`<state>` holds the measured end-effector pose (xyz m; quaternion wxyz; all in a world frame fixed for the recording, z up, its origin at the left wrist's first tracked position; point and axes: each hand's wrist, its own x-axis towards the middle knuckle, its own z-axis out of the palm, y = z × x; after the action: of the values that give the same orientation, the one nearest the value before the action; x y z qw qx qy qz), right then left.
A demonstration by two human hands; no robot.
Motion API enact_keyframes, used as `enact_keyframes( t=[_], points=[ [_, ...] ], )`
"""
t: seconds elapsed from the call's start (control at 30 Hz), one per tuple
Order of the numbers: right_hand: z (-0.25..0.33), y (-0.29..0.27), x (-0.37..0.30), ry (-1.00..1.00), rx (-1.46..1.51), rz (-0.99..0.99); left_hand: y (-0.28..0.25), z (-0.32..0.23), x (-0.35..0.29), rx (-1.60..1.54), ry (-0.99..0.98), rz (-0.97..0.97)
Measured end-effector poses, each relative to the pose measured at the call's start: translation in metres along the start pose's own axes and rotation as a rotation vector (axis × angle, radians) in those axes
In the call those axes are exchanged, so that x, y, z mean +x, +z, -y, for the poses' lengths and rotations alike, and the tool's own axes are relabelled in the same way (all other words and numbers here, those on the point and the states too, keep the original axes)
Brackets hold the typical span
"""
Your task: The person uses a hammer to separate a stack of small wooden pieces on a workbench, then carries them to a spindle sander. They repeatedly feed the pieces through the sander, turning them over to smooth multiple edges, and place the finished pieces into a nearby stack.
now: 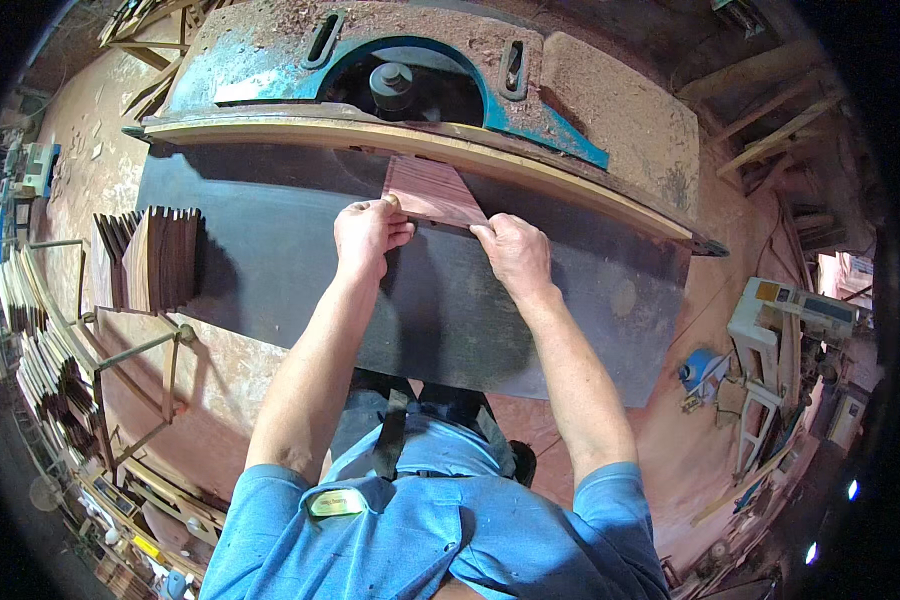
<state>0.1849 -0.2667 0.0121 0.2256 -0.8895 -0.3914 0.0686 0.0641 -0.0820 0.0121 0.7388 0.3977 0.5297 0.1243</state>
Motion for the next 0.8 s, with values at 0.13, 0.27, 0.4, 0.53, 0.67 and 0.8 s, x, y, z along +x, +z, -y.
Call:
enact_keyframes(
  t=[0.13,0.27,0.4,0.53,0.67,0.8],
  points=[
    [0.0027,-0.0007,0.0011,0.011,-0.008,0.018,-0.0027,0.0010,0.0019,-0.011,0.012,0.016],
    [0.0044,0.0051,0.0029,0.015,0.022,0.005,-0.0050,-0.0044,0.0005,0.009,0.015,-0.006],
    [0.0064,0.0052,0.0077,0.021,0.024,0.020,-0.0069,-0.0052,-0.0005,-0.016,0.024,-0.020],
    [0.0063,0.0047,0.0081,0.016,0.014,0.010,-0.0075,-0.0053,0.0000,-0.017,0.026,-0.001],
    [0.0061,0.0048,0.0044,0.025,0.041,0.005,-0.0090,-0.0047,0.0026,-0.021,0.019,0.007],
    [0.0052,0.0060,0.0034,-0.016,0.051,-0.018,-0.0100,-0.0082,0.0022,0.008,0.021,0.005]
  ],
)
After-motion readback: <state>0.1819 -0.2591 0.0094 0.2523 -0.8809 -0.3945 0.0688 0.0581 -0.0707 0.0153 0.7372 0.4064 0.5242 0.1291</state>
